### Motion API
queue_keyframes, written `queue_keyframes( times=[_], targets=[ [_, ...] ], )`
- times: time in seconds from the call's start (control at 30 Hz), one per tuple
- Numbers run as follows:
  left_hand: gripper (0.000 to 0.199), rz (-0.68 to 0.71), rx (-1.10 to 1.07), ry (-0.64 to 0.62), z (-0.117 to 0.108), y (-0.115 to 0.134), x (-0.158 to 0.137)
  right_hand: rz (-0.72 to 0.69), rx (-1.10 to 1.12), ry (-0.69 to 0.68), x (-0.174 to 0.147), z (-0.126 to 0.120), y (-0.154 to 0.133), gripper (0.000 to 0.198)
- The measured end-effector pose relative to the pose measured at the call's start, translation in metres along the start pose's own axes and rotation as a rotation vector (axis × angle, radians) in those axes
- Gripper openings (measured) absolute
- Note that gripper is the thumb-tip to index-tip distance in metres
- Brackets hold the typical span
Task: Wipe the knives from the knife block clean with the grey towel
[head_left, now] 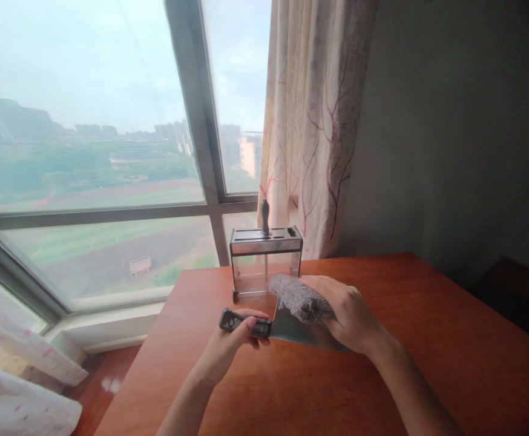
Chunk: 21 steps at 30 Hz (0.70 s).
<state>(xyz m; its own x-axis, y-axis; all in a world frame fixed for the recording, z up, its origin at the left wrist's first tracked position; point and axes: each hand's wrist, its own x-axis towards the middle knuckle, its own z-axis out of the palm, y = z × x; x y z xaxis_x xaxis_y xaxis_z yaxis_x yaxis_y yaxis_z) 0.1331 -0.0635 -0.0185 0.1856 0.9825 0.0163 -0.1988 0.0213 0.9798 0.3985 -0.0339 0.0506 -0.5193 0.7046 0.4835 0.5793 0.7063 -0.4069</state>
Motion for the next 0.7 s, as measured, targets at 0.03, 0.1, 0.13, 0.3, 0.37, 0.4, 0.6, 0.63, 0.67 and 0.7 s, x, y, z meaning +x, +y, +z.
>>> queue_keyframes(
  times=[0.03, 0.1, 0.13, 0.3, 0.37, 0.4, 0.6, 0.63, 0.67, 0.7],
  targets=[
    [0.031, -0.002, -0.003, 0.016, 0.0, 0.0, 0.0, -0.002, -0.016, 0.017, 0.0, -0.001, -0.001, 0.066],
    [0.031, 0.006, -0.007, 0.046, -0.001, 0.0, 0.001, -0.001, -0.055, 0.038, -0.001, -0.001, -0.002, 0.071],
    [0.031, 0.016, -0.014, 0.056, -0.001, 0.0, 0.001, 0.004, -0.073, 0.035, 0.0, -0.001, -0.004, 0.073],
    [0.033, 0.043, -0.064, 0.056, -0.002, 0.002, 0.001, 0.042, -0.087, -0.055, -0.001, 0.004, -0.014, 0.077],
    [0.033, 0.037, -0.069, 0.051, -0.001, 0.002, 0.001, 0.028, -0.059, -0.093, -0.003, 0.004, -0.018, 0.078],
    [0.033, 0.037, -0.069, 0.05, -0.002, 0.002, 0.0, 0.02, -0.037, -0.117, -0.005, 0.003, -0.019, 0.078],
    [0.031, 0.06, -0.028, -0.01, -0.002, 0.001, -0.001, 0.118, 0.026, -0.106, -0.001, -0.005, -0.018, 0.067],
    [0.031, 0.06, -0.026, -0.033, -0.002, 0.0, -0.002, 0.131, 0.02, -0.095, 0.002, -0.004, -0.017, 0.072],
    [0.032, 0.059, -0.021, -0.055, -0.002, 0.0, -0.003, 0.138, 0.016, -0.1, 0.004, -0.003, -0.018, 0.079],
    [0.032, 0.056, -0.013, -0.074, -0.002, -0.001, -0.003, 0.142, 0.016, -0.123, 0.007, -0.001, -0.019, 0.084]
  ],
)
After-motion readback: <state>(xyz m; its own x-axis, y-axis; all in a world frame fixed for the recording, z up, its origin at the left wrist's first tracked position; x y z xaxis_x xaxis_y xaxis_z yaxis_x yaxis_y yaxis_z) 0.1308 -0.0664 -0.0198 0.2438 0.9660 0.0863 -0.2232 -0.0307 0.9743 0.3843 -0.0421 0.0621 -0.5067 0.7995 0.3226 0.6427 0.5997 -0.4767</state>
